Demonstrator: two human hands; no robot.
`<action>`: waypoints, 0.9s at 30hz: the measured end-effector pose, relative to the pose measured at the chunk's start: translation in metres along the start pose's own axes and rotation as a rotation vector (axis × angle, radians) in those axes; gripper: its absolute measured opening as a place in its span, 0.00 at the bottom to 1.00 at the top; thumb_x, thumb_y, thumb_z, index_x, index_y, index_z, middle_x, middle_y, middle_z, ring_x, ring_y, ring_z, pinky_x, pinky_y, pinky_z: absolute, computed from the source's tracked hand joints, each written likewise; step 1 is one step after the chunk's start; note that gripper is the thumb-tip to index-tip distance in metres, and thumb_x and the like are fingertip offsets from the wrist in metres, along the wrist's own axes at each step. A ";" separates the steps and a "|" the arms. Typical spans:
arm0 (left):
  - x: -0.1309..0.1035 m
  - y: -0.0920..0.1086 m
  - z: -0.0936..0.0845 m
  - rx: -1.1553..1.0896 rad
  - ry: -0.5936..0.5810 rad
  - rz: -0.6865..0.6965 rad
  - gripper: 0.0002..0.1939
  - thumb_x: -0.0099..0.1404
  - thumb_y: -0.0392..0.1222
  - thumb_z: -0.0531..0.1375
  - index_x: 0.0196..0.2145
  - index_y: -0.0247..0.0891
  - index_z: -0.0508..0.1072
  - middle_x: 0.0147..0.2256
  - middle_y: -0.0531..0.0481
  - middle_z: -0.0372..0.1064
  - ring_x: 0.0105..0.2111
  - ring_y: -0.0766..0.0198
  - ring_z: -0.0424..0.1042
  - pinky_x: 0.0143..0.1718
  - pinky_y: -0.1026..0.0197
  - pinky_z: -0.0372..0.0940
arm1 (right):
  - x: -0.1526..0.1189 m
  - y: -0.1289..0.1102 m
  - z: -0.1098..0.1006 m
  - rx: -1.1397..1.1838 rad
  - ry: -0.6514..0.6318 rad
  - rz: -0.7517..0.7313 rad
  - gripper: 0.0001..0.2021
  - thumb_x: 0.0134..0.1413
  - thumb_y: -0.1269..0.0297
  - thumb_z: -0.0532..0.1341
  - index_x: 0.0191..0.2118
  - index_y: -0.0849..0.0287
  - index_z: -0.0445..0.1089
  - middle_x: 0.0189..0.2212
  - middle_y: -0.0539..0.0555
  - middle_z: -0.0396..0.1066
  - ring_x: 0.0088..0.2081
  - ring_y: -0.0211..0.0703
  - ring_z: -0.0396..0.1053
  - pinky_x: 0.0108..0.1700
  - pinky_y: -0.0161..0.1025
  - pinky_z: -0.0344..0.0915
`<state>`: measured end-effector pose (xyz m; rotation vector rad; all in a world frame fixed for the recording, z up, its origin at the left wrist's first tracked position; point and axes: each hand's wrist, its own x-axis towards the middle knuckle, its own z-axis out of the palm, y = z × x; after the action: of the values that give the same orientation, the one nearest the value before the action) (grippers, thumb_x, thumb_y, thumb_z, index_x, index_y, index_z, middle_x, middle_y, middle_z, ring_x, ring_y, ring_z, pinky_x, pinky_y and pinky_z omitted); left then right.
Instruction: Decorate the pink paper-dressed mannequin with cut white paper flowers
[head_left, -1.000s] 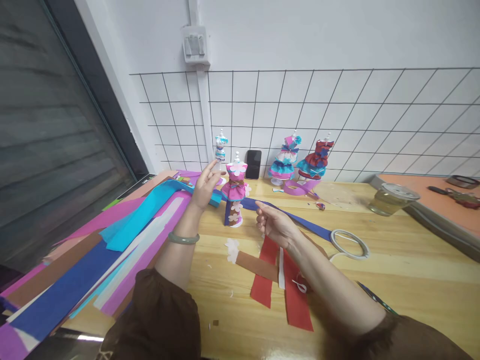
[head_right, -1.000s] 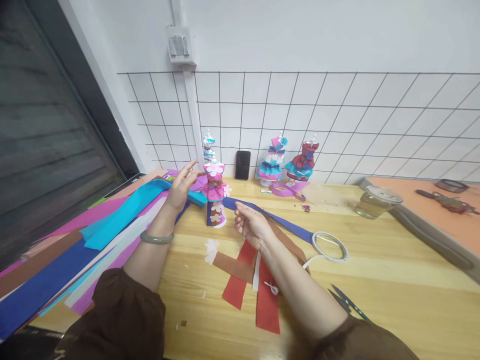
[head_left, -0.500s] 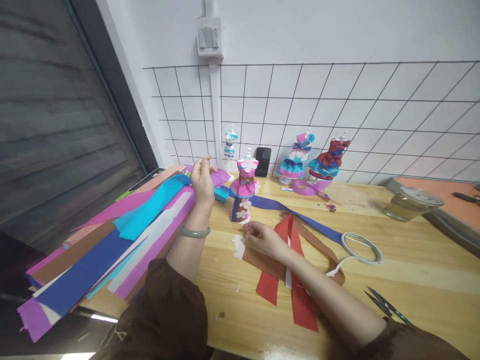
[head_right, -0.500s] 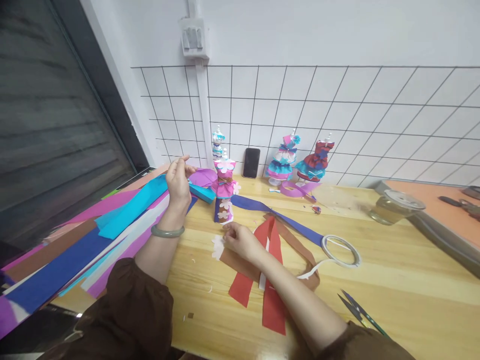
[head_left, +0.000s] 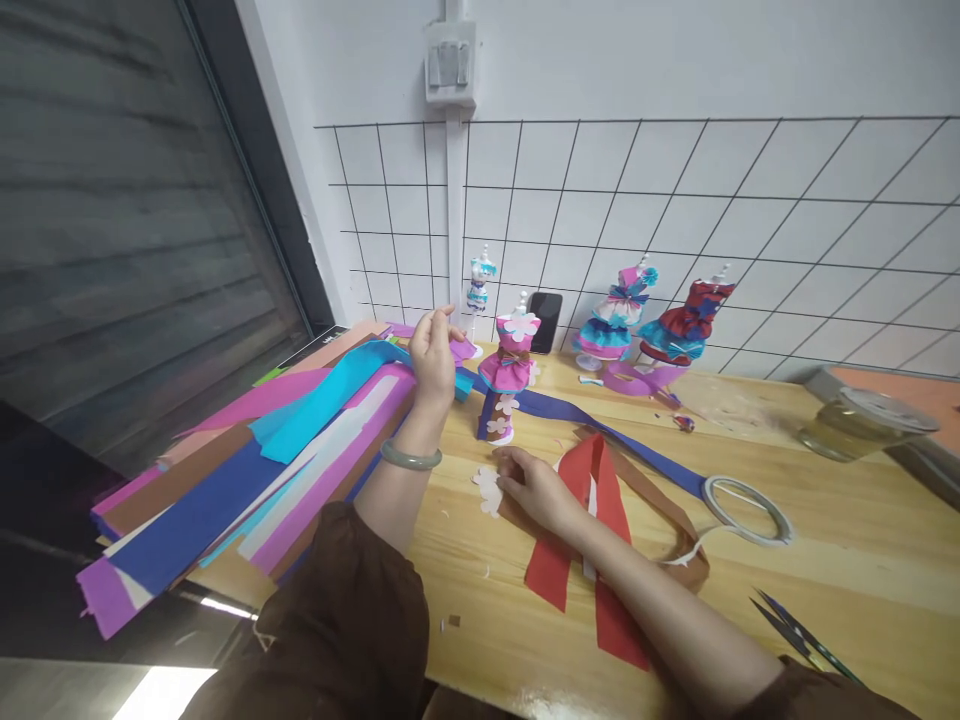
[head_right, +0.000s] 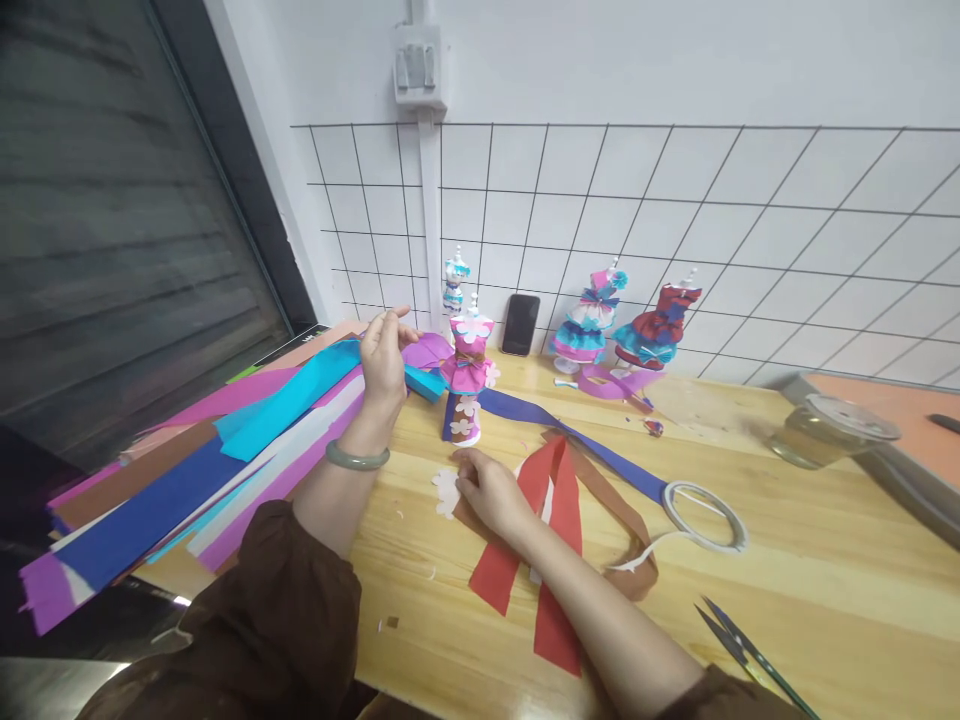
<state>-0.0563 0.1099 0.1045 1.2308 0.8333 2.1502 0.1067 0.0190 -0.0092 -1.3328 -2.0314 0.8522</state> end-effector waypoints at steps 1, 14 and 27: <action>0.000 0.000 0.000 -0.007 0.000 -0.002 0.16 0.63 0.50 0.51 0.38 0.36 0.70 0.20 0.54 0.61 0.26 0.69 0.65 0.35 0.63 0.61 | 0.001 0.001 0.000 0.043 -0.005 0.015 0.18 0.48 0.70 0.55 0.48 0.58 0.63 0.28 0.49 0.68 0.30 0.39 0.65 0.34 0.35 0.59; 0.002 0.000 -0.001 -0.088 -0.014 -0.024 0.14 0.62 0.48 0.52 0.37 0.37 0.70 0.20 0.54 0.61 0.25 0.69 0.65 0.33 0.63 0.63 | 0.003 -0.004 -0.009 0.334 -0.043 0.106 0.07 0.44 0.65 0.57 0.30 0.61 0.69 0.25 0.50 0.69 0.27 0.36 0.64 0.29 0.33 0.59; 0.004 0.002 -0.002 -0.125 -0.009 -0.079 0.13 0.62 0.48 0.53 0.36 0.37 0.70 0.20 0.54 0.62 0.24 0.69 0.66 0.30 0.65 0.63 | 0.005 -0.008 -0.028 0.550 -0.097 0.176 0.14 0.37 0.56 0.65 0.28 0.60 0.69 0.26 0.51 0.72 0.28 0.37 0.66 0.34 0.35 0.61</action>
<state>-0.0600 0.1110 0.1076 1.1255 0.7203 2.0980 0.1214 0.0273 0.0155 -1.1732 -1.5871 1.4521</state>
